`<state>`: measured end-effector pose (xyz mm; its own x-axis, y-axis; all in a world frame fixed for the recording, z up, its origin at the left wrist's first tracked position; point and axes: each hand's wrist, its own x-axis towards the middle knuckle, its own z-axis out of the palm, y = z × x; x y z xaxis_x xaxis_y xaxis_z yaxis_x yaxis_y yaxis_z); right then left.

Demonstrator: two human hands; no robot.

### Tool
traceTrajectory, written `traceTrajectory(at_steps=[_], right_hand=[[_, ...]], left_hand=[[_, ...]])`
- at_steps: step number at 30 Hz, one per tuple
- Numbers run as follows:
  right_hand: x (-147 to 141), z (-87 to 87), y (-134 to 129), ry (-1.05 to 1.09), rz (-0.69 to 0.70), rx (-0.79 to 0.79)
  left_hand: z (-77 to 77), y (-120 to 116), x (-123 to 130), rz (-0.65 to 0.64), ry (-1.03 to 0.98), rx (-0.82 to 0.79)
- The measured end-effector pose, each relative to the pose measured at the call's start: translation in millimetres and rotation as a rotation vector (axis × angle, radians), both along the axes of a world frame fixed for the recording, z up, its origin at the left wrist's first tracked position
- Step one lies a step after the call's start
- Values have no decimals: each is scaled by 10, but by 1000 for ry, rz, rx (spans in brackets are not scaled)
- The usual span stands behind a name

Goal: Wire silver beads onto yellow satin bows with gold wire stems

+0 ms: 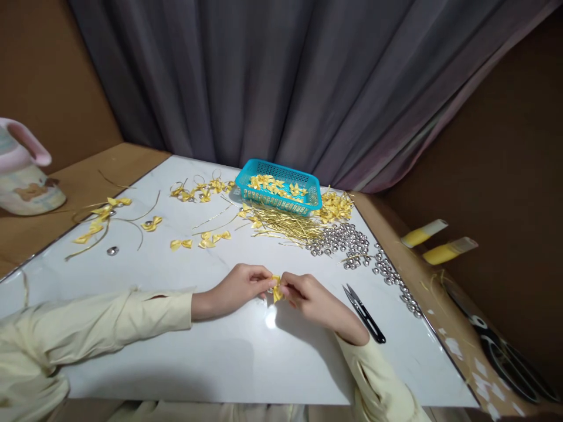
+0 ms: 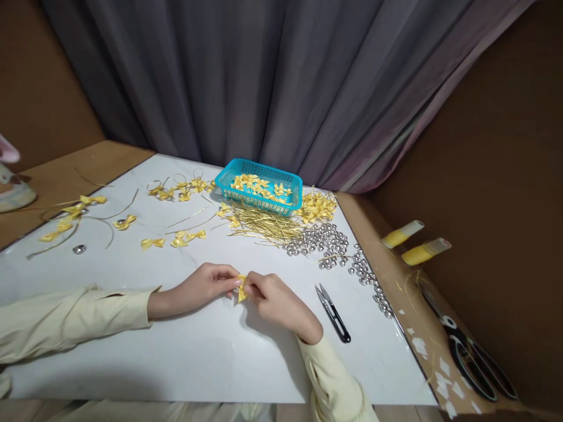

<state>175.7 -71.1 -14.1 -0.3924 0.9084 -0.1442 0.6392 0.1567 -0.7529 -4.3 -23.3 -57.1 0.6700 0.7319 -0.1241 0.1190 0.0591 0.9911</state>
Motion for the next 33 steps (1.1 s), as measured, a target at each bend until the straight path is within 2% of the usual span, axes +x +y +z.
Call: traceTrajectory(at_steps=[7, 14, 21, 25, 30, 33], right_hand=[[-51, -57, 14, 38, -104, 20], [-28, -73, 4, 103, -118, -38], [17, -95, 54, 154, -162, -69], [140, -73, 116, 195, -341, 8], [384, -6, 143, 199, -689, 294], [496, 9, 136, 172, -798, 424]], left_hand=[[5, 20, -2, -10, 8, 23], [66, 39, -27, -64, 14, 42], [18, 63, -33, -89, -6, 5], [0, 80, -10, -70, -24, -38], [29, 73, 8, -79, -16, -86], [42, 70, 5, -97, -3, -95]])
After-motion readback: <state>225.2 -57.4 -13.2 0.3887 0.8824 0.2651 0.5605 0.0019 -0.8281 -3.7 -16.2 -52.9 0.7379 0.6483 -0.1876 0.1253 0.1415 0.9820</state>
